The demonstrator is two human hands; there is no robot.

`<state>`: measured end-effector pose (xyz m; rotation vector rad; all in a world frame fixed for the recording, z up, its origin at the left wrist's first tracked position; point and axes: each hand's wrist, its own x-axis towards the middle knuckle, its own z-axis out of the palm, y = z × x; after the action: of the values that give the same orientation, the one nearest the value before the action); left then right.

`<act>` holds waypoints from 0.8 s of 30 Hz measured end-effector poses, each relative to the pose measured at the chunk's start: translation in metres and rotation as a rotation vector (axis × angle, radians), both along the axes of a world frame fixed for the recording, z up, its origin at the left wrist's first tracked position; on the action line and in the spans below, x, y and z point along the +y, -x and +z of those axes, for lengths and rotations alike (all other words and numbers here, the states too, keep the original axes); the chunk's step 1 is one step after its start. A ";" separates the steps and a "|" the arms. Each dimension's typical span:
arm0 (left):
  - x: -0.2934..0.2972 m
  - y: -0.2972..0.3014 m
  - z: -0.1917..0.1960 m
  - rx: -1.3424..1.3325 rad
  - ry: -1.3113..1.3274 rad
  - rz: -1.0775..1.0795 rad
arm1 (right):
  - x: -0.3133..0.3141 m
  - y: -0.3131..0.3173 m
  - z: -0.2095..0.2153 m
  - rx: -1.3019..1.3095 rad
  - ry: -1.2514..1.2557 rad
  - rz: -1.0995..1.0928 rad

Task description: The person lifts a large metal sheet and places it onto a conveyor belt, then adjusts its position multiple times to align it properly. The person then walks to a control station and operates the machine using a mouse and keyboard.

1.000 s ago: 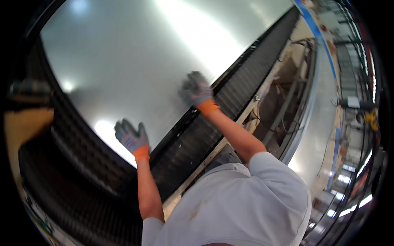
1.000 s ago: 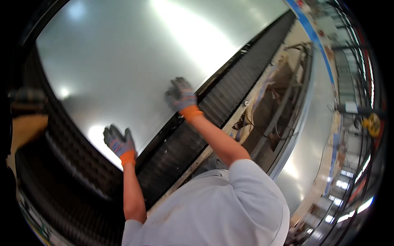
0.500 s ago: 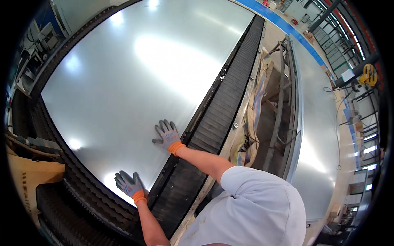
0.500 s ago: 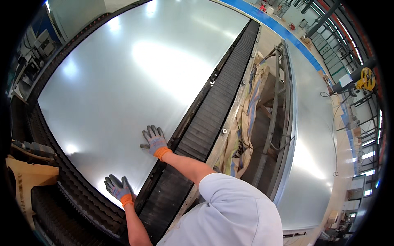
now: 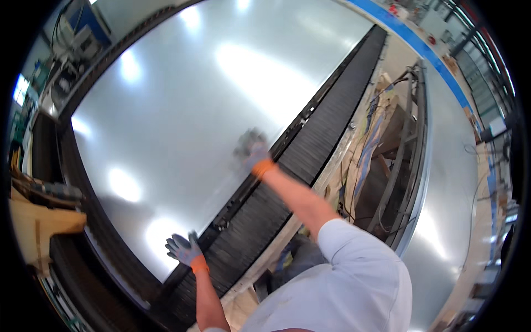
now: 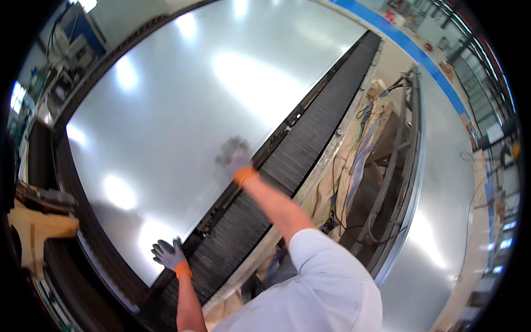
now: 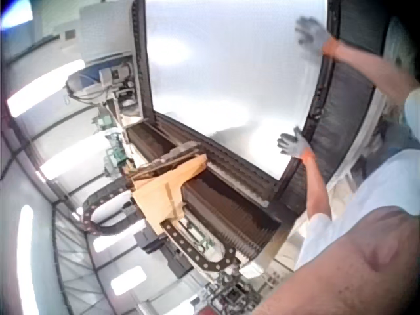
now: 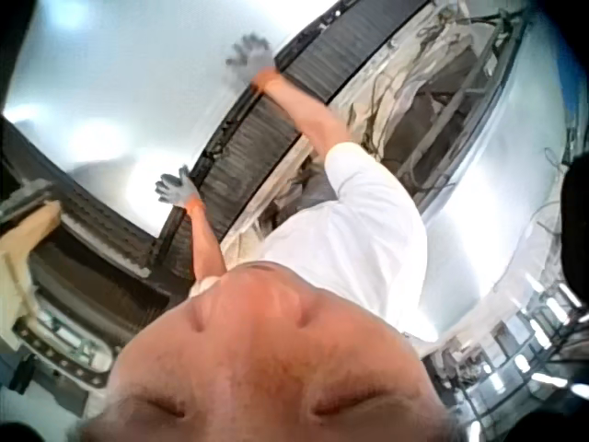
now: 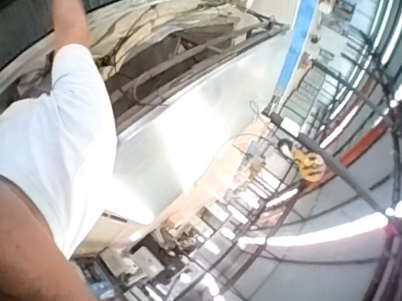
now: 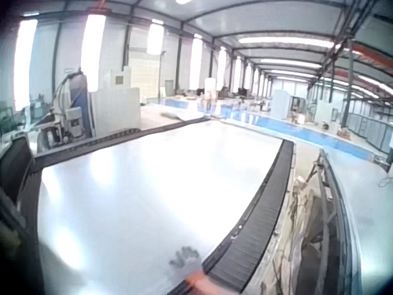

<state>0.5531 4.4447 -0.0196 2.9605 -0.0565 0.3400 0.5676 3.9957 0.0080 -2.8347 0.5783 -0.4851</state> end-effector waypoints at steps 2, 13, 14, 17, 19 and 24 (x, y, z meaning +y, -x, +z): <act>-0.033 -0.005 0.007 -0.027 0.023 0.126 | -0.076 0.012 -0.014 -0.100 0.027 -0.183; -0.071 -0.025 -0.001 -0.172 0.069 0.225 | -0.150 -0.004 -0.052 -0.305 -0.248 -0.304; -0.064 -0.023 -0.011 -0.240 0.074 0.229 | -0.152 0.000 -0.052 -0.282 -0.237 -0.315; -0.059 -0.036 -0.010 -0.221 0.068 0.218 | -0.140 -0.009 -0.043 -0.252 -0.231 -0.351; -0.068 -0.046 -0.005 -0.167 0.034 0.253 | -0.139 -0.022 -0.034 -0.220 -0.218 -0.371; -0.032 -0.055 -0.022 0.069 -0.196 0.216 | -0.144 -0.002 -0.026 -0.141 -0.291 -0.237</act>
<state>0.6078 4.4123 -0.0411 3.1774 0.2537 0.2723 0.5696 3.8513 -0.0180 -2.4478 0.8825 -0.5830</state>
